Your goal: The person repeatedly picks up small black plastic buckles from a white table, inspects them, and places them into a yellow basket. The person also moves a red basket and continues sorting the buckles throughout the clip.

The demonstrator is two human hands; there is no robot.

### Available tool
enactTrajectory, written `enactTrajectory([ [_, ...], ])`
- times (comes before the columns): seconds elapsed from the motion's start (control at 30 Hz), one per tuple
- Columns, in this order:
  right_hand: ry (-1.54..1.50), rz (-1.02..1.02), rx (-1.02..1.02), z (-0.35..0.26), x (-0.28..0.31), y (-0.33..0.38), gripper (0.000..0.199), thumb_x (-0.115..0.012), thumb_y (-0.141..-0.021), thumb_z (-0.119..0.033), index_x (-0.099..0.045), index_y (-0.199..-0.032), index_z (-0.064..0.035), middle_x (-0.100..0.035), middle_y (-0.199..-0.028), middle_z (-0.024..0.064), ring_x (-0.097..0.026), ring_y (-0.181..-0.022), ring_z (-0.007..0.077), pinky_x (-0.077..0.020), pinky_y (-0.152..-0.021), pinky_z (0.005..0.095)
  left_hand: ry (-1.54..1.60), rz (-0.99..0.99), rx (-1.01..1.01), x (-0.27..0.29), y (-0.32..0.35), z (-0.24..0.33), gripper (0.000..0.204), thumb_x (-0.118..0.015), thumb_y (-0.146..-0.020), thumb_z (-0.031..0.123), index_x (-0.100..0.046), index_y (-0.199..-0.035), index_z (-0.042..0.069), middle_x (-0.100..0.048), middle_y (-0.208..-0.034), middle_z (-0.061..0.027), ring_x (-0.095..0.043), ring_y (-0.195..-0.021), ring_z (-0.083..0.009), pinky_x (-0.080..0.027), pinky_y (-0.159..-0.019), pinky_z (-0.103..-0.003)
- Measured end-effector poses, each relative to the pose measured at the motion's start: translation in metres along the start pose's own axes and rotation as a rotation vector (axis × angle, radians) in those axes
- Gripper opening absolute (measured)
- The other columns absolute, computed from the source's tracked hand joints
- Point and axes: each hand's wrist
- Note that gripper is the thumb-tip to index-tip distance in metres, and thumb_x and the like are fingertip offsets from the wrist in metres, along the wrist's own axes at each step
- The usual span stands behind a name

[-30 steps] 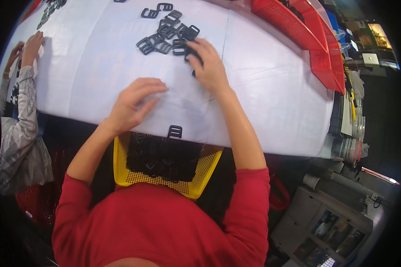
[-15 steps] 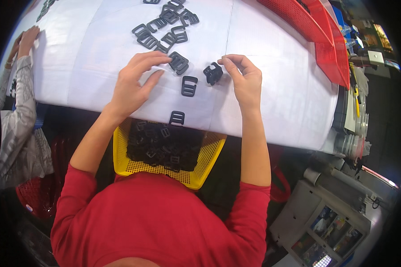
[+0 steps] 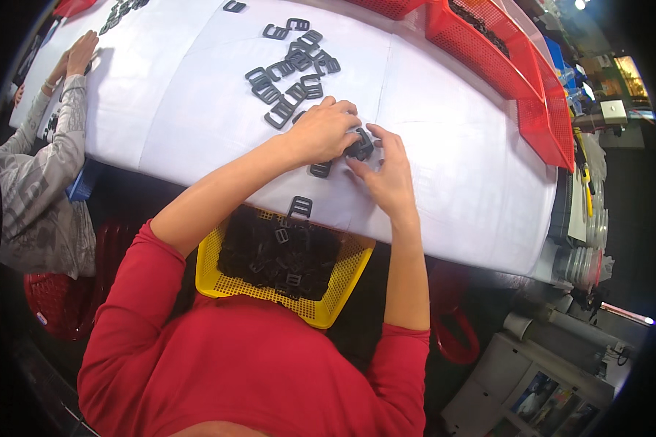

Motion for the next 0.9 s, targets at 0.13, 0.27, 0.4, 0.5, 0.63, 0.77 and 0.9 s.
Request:
enactTrajectory([
  [0.13,0.065,0.006,0.105,0.006,-0.003,0.000,0.062,-0.081,-0.070,-0.008,-0.056,-0.126,-0.0034,-0.062,-0.114,0.0156,-0.060,-0.105,0.0299,-0.0483,-0.089,0.0398,0.265,-0.069,0.016,0.019,-0.002,0.001,0.024,-0.065,-0.084,0.019,-0.069,-0.101,0.003,-0.067,-0.104,-0.0151,-0.063,-0.093,-0.0325,-0.050,-0.085,-0.040],
  [0.27,-0.335,-0.190,-0.242,0.010,0.008,-0.007,0.042,-0.074,-0.080,-0.005,-0.061,-0.120,-0.0016,-0.066,-0.111,0.0145,-0.064,-0.099,0.0228,-0.0528,-0.073,0.0307,0.553,-0.048,0.098,0.037,0.006,-0.005,0.022,-0.068,-0.085,0.021,-0.069,-0.099,0.004,-0.072,-0.090,-0.0113,-0.066,-0.083,-0.0177,-0.051,-0.075,-0.030],
  [0.4,-0.016,0.217,-0.006,-0.006,-0.003,-0.002,0.035,-0.073,-0.083,-0.010,-0.064,-0.116,-0.0041,-0.062,-0.113,0.0109,-0.062,-0.094,0.0182,-0.0517,-0.070,0.0284,0.781,0.011,0.158,0.059,0.021,-0.017,0.023,-0.065,-0.092,0.023,-0.067,-0.103,0.003,-0.069,-0.094,-0.0039,-0.063,-0.086,-0.0108,-0.051,-0.073,-0.025],
  [0.5,0.123,0.090,0.334,-0.016,-0.018,0.014,0.036,-0.076,-0.078,-0.015,-0.066,-0.111,-0.0073,-0.060,-0.115,0.0081,-0.062,-0.091,0.0244,-0.0511,-0.077,0.0349,0.797,0.148,0.259,0.073,0.050,-0.036,0.025,-0.065,-0.093,0.025,-0.065,-0.107,0.004,-0.068,-0.098,-0.0038,-0.064,-0.091,-0.0109,-0.052,-0.073,-0.024],
  [0.63,0.331,0.097,0.552,-0.013,-0.037,0.020,0.028,-0.075,-0.077,-0.017,-0.069,-0.103,-0.0088,-0.066,-0.104,0.0049,-0.062,-0.090,0.0240,-0.0497,-0.079,0.0348,0.892,0.229,0.304,0.085,0.092,-0.047,0.019,-0.064,-0.093,0.020,-0.064,-0.104,0.004,-0.068,-0.097,-0.0041,-0.063,-0.090,-0.0097,-0.050,-0.073,-0.023],
  [0.77,-0.011,0.031,0.100,-0.029,-0.025,0.021,0.019,-0.073,-0.081,-0.014,-0.071,-0.098,-0.0070,-0.070,-0.087,0.0083,-0.064,-0.082,0.0247,-0.0497,-0.075,0.0347,0.941,0.236,0.424,0.082,0.120,-0.051,0.019,-0.064,-0.093,0.019,-0.064,-0.103,0.003,-0.068,-0.095,-0.0040,-0.063,-0.087,-0.0093,-0.050,-0.072,-0.024],
  [0.9,0.208,0.152,0.225,-0.024,-0.025,0.025,0.022,-0.073,-0.082,-0.015,-0.071,-0.103,-0.0079,-0.067,-0.092,0.0100,-0.062,-0.086,0.0255,-0.0489,-0.077,0.0355,1.016,0.236,0.458,0.072,0.131,-0.055,0.018,-0.064,-0.093,0.019,-0.064,-0.103,0.004,-0.068,-0.092,-0.0040,-0.063,-0.079,-0.0093,-0.050,-0.069,-0.022],
])
Point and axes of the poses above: each hand's wrist, its own y-axis away from the middle knuckle, its own x-axis out of the back of the hand, z = x × y
